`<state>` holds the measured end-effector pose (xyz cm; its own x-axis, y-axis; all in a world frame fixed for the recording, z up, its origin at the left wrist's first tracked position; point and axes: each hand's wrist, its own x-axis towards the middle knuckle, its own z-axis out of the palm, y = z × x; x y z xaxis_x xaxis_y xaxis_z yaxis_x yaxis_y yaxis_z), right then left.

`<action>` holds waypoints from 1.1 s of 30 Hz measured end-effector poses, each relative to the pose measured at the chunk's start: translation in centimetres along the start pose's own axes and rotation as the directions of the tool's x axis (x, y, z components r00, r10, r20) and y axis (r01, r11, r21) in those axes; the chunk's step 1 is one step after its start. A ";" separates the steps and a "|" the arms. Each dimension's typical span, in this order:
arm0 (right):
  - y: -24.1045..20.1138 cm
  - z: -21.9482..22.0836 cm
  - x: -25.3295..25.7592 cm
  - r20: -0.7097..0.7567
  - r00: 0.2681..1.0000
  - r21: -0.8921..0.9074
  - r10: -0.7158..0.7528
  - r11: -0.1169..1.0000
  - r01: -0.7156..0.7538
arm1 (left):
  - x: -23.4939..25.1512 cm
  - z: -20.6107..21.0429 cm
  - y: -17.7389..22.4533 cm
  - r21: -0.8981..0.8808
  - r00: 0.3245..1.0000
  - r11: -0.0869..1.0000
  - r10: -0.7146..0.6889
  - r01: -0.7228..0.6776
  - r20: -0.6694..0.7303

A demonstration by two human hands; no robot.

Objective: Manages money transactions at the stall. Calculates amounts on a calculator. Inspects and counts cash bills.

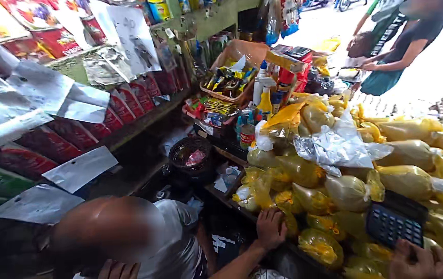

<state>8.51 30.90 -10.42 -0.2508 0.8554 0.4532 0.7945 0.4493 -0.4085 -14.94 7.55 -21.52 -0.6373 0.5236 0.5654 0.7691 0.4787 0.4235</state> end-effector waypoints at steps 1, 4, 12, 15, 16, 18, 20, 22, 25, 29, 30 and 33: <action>-0.1 0.0 0.1 0.003 1.000 0.014 -0.015 1.000 0.015 | 0.0 -0.2 0.0 -0.002 1.000 1.000 -0.008 0.008 0.009; -0.7 -0.9 0.4 0.033 0.999 -0.032 -0.012 0.999 0.013 | -0.2 -0.5 0.4 -0.003 0.998 1.000 -0.027 0.027 0.055; 1.8 -0.1 -0.5 0.098 0.989 -0.116 0.108 0.989 -0.096 | -0.5 0.7 0.6 0.004 0.998 0.999 0.034 -0.034 0.044; 1.7 -0.4 -0.6 0.089 0.993 -0.108 0.083 0.991 -0.073 | -0.6 0.8 0.6 -0.007 0.998 0.999 0.049 -0.048 0.026; 1.6 -0.5 -0.5 0.079 0.994 -0.105 0.072 0.992 -0.063 | -0.6 0.8 0.7 -0.011 0.999 0.999 0.052 -0.052 0.016; 1.3 -0.9 -0.3 0.058 0.997 -0.104 0.047 0.994 -0.041 | -0.5 0.9 0.6 -0.015 0.998 0.998 0.058 -0.058 -0.009; 0.9 -1.2 -0.2 0.039 0.999 -0.099 0.013 0.995 -0.009 | -0.5 0.9 0.6 -0.018 0.998 0.998 0.056 -0.057 -0.017; 0.6 -1.4 -0.2 0.031 0.999 -0.092 -0.010 0.996 0.012 | -0.6 0.9 0.6 -0.016 0.998 0.998 0.055 -0.055 -0.027; 0.8 -0.4 -0.3 0.057 0.998 -0.120 -0.008 0.993 0.015 | -0.6 0.9 0.6 -0.007 0.997 0.998 0.059 -0.060 -0.044; 1.3 -0.1 -0.5 0.129 0.991 -0.128 0.038 0.992 -0.022 | -0.5 0.9 0.6 -0.009 0.997 0.998 0.069 -0.069 -0.037; 1.3 -0.3 -0.4 0.113 0.993 -0.115 0.032 0.993 -0.019 | -0.5 0.9 0.6 -0.008 0.997 0.998 0.066 -0.066 -0.036; 1.6 -1.0 -0.4 0.059 0.998 -0.115 0.022 0.993 -0.015 | -0.7 1.0 0.5 -0.008 0.997 0.998 0.063 -0.064 -0.031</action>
<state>10.50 30.98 -10.46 -0.2657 0.8786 0.3968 0.8563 0.4042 -0.3215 -14.17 8.10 -22.38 -0.5854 0.5305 0.6131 0.8085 0.4384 0.3926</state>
